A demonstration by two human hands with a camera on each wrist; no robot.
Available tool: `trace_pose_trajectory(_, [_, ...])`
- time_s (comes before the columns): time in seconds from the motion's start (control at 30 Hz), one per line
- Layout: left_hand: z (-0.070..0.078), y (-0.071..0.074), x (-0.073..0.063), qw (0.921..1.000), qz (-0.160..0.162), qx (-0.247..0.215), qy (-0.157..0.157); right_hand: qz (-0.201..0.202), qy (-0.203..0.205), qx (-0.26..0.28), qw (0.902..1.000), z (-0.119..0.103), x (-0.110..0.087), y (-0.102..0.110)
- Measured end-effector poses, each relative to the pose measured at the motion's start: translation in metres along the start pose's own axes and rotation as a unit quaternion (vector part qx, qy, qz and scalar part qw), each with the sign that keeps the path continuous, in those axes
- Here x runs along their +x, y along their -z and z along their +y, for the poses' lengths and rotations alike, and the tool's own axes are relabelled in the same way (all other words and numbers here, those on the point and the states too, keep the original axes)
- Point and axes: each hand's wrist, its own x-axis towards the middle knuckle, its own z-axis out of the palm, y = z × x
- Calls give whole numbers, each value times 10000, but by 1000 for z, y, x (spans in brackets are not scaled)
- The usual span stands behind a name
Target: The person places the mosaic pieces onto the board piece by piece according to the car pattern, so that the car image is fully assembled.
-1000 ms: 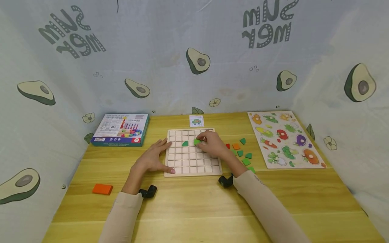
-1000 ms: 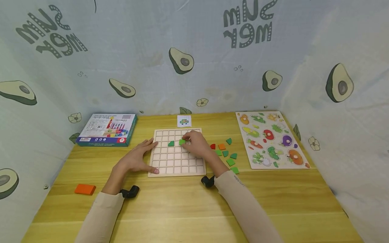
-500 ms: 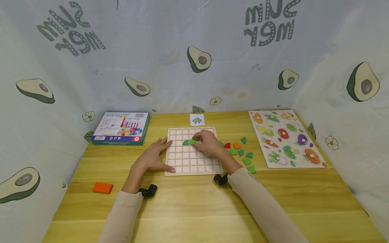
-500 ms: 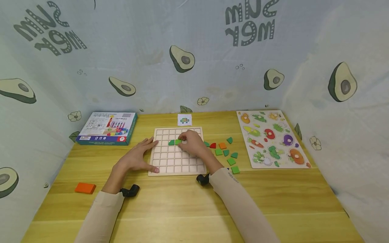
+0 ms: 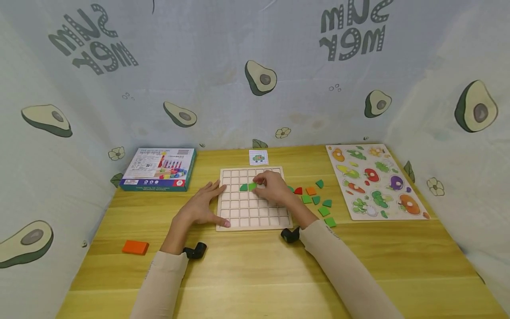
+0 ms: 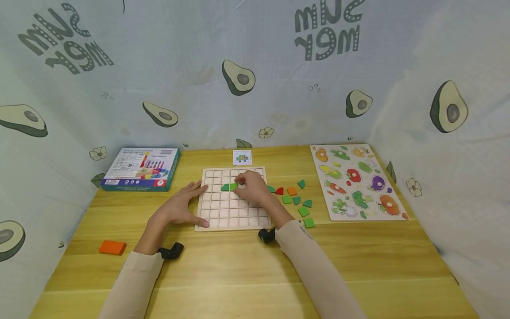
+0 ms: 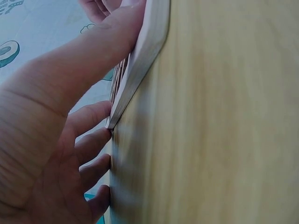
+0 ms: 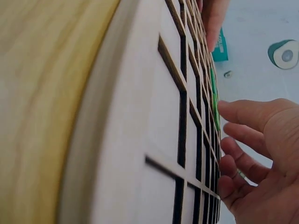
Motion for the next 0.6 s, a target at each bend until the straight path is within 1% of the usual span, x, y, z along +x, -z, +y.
trace_pose_trajectory(0.13, [0, -1, 0, 10000, 12, 7, -25, 186, -111, 186, 9996, 2, -5, 5])
trace_pose_trajectory(0.23, [0, -1, 0, 10000, 10, -1, -50, 305, -120, 270, 9991, 6, -12, 14])
trace_pose_trajectory(0.43, [1, -2, -1, 10000, 0, -21, -60, 658, 32, 108, 9978, 24, -29, 38])
trace_pose_trajectory(0.53, [1, -2, -1, 10000, 18, 0, -59, 839, -46, 21, 9965, 32, -38, 52])
trace_pose_trajectory(0.6, [1, -1, -1, 10000, 26, 11, -68, 934, -183, -51, 9955, 38, -44, 62])
